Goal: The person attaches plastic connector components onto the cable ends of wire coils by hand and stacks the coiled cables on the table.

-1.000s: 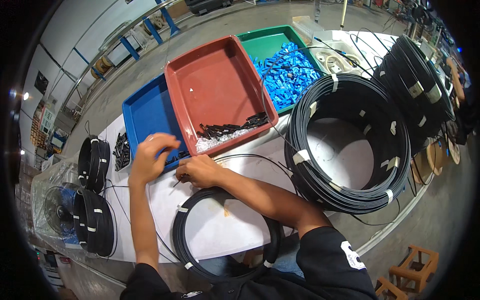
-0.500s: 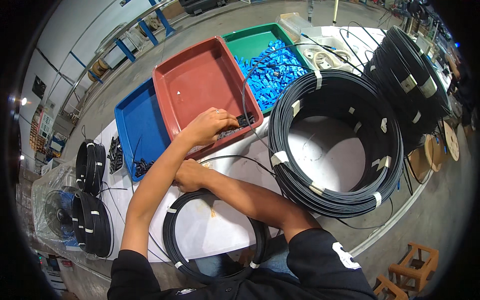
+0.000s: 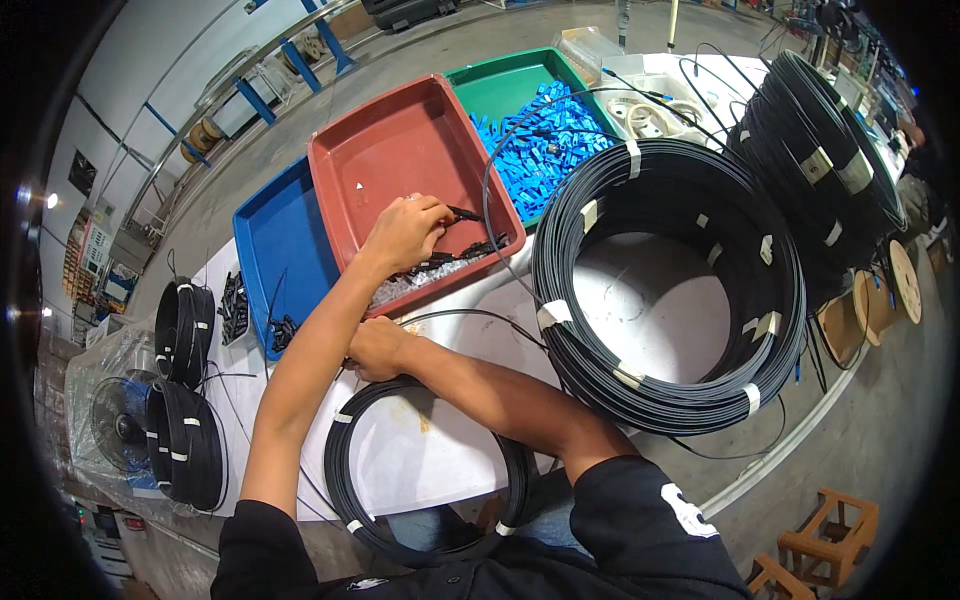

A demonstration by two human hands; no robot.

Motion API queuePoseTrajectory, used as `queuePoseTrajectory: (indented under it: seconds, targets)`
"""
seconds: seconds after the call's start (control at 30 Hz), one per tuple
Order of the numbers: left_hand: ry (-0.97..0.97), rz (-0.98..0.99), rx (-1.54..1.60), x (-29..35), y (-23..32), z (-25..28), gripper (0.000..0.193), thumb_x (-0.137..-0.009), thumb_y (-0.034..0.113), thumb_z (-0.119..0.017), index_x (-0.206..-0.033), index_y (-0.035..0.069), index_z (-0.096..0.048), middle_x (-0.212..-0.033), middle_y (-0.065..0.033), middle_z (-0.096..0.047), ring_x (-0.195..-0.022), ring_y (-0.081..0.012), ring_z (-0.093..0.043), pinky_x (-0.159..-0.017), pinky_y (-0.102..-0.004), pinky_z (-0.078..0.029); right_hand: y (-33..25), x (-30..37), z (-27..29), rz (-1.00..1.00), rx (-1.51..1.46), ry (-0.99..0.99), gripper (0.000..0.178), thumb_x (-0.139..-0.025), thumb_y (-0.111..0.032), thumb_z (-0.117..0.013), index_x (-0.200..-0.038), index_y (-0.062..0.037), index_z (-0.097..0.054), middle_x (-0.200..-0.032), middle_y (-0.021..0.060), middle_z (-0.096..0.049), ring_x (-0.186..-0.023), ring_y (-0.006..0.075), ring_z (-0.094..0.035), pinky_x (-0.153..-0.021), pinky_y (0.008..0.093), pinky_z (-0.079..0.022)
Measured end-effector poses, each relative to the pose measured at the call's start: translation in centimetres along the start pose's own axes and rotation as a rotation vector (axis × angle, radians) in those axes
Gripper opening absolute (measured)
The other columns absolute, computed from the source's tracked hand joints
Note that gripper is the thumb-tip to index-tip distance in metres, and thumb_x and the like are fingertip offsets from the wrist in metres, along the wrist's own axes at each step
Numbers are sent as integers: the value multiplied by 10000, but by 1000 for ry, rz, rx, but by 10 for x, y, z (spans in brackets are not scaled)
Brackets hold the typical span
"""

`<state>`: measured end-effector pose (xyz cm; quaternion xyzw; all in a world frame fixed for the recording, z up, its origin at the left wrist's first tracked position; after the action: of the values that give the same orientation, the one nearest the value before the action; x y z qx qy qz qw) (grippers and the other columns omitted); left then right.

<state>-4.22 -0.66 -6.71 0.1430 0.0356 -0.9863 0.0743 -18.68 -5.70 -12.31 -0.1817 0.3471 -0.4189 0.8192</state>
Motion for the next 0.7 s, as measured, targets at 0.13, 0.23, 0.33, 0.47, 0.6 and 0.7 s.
queuePoseTrajectory:
  seconds: [0.13,0.23,0.33,0.47,0.6,0.7]
  targets:
    - [13,31,86,-1,0,-4,158,-806,138,-692,-956,97,-663,-939,-73,-670,-949,-281,-627,-829,-425,-501,7,-2,-10,-20,18,8,246,-725,-141,-677,-969,-115,-681,-991,149,-692,-967,362,-658,-794,480,-523]
    - [4,58,98,-6,2,-11,206,-801,142,-703,-993,89,-652,-956,-87,-676,-930,-301,-634,-812,-442,-516,18,-3,-21,37,58,86,250,-726,-142,-677,-975,-119,-690,-1005,149,-694,-987,361,-653,-818,475,-519]
    - [-25,104,133,-7,-4,-19,254,-802,134,-703,-1044,81,-646,-991,-110,-684,-898,-314,-655,-788,-435,-531,13,-1,-14,134,77,246,259,-725,-144,-675,-982,-125,-701,-1000,142,-698,-1002,354,-650,-834,467,-516]
    - [118,144,492,-7,-7,-5,285,-846,81,-682,-1126,73,-631,-982,-140,-680,-859,-252,-701,-733,-363,-568,7,1,-8,104,51,205,252,-735,-139,-665,-983,-129,-707,-997,136,-702,-988,354,-654,-826,464,-520]
    - [87,371,862,1,-13,4,251,-907,54,-648,-1157,57,-626,-962,-112,-673,-873,-179,-696,-706,-312,-582,8,0,-8,-68,60,-78,207,-749,-135,-669,-952,-125,-708,-997,128,-704,-916,344,-675,-783,459,-530]
    - [284,395,1403,18,-27,15,152,-936,28,-630,-1086,28,-646,-898,-64,-681,-808,-151,-683,-646,-277,-575,0,-2,-1,-84,37,-104,187,-748,-136,-678,-932,-112,-707,-974,118,-702,-875,335,-683,-752,459,-532]
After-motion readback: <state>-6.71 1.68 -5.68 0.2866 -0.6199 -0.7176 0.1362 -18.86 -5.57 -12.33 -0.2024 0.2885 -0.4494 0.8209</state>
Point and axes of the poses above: each hand's wrist, its own x-axis away from the middle knuckle, its own z-axis out of the back of the hand, y = z × x, the point moved 8 cm from there along -x, towards the middle knuckle
